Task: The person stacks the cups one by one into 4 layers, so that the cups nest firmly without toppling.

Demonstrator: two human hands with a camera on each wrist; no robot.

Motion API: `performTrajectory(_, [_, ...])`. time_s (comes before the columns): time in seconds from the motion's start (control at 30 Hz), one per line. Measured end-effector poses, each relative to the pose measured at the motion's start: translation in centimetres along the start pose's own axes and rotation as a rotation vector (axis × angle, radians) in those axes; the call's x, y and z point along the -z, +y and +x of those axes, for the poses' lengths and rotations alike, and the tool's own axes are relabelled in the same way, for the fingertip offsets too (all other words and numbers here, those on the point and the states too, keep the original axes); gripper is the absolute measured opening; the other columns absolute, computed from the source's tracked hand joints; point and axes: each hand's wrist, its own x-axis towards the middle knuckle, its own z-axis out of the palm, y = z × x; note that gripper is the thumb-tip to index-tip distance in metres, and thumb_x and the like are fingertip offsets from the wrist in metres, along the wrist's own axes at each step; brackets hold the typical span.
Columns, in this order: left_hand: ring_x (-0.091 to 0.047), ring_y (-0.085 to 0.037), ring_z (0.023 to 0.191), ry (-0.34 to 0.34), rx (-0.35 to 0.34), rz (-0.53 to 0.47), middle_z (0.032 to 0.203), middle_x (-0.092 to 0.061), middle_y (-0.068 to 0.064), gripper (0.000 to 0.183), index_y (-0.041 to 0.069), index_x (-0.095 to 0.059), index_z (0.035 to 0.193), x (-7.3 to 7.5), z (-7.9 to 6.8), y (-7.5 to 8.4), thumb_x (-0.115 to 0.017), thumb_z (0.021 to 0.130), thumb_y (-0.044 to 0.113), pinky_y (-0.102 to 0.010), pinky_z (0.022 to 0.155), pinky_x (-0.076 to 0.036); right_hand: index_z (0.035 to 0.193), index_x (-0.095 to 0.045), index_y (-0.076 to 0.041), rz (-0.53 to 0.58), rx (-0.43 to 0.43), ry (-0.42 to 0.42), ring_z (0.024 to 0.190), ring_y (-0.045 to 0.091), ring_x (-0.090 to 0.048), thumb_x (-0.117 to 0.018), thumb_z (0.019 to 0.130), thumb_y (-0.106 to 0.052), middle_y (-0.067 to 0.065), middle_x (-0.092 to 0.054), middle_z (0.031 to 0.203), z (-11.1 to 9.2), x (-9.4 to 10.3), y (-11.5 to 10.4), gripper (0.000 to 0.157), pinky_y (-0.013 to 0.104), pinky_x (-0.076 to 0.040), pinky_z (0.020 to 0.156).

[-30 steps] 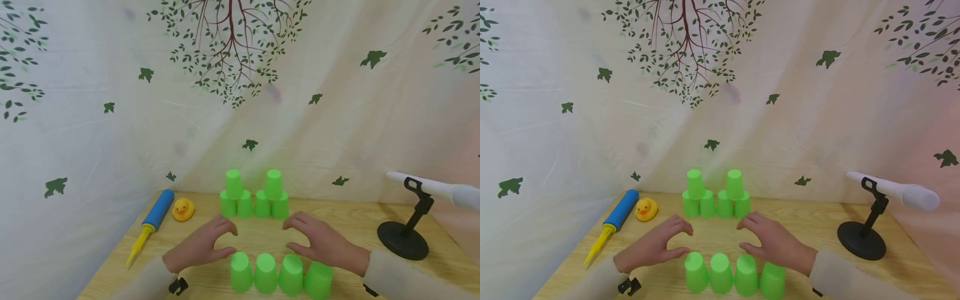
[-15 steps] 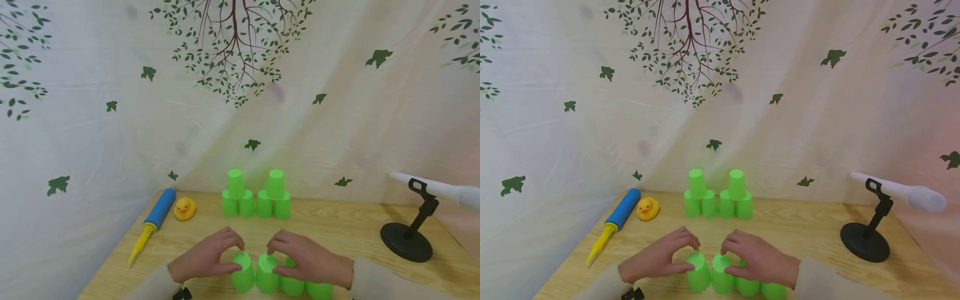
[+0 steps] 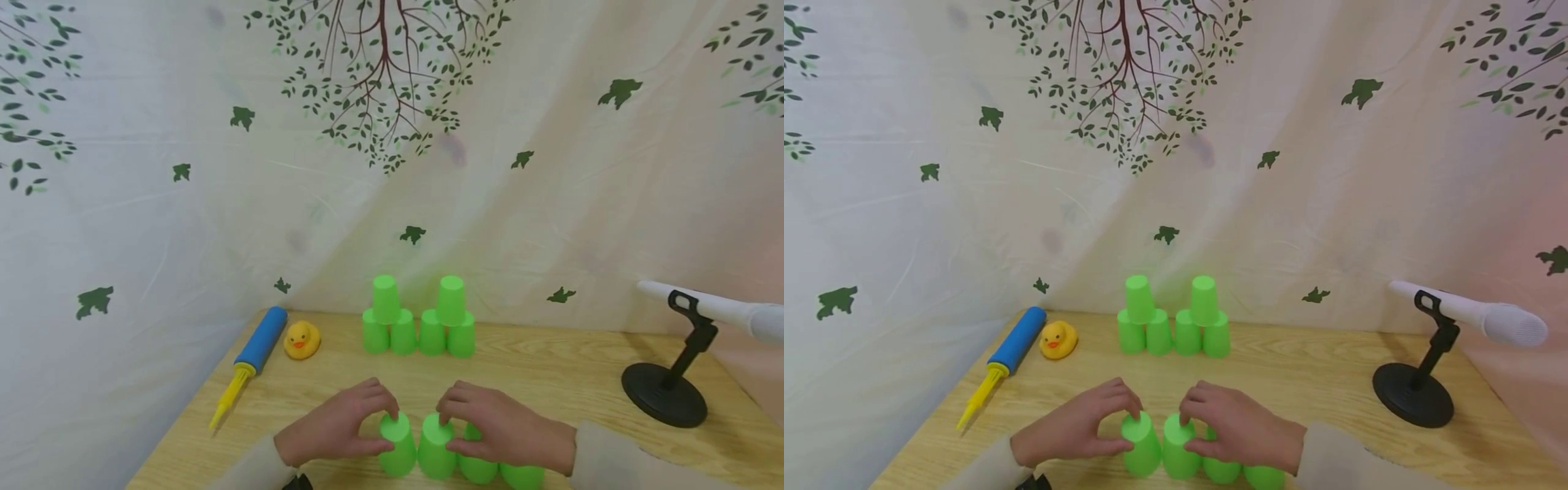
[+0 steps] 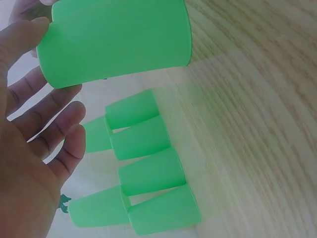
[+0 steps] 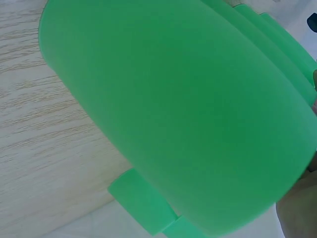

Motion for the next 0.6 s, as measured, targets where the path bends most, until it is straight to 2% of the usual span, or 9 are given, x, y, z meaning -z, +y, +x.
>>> performTrajectory(0.2, [-0.051,-0.009,0.095,0.004,-0.01,0.004,0.105,-0.055,0.013,0.029,0.02,-0.056,0.104,-0.2,-0.11,-0.07,-0.072,0.084,0.035,-0.017,0.084,-0.041,0.097,-0.06,-0.021,0.021,-0.008,-0.004,0.098,0.003,-0.053,-0.07,0.086,-0.033,-0.013,-0.057,0.108,0.04,-0.2,0.0,0.019,0.021,-0.047,0.079])
performTrajectory(0.6, [-0.05,-0.006,0.094,-0.021,0.039,-0.053,0.107,-0.055,0.014,0.029,0.021,-0.056,0.108,-0.15,-0.44,-0.16,-0.07,0.086,0.033,-0.017,0.081,-0.043,0.098,-0.06,-0.021,0.06,-0.004,-0.008,0.096,0.001,-0.053,-0.071,0.086,-0.03,-0.014,-0.057,0.105,0.49,-0.28,0.13,0.018,0.019,-0.046,0.078])
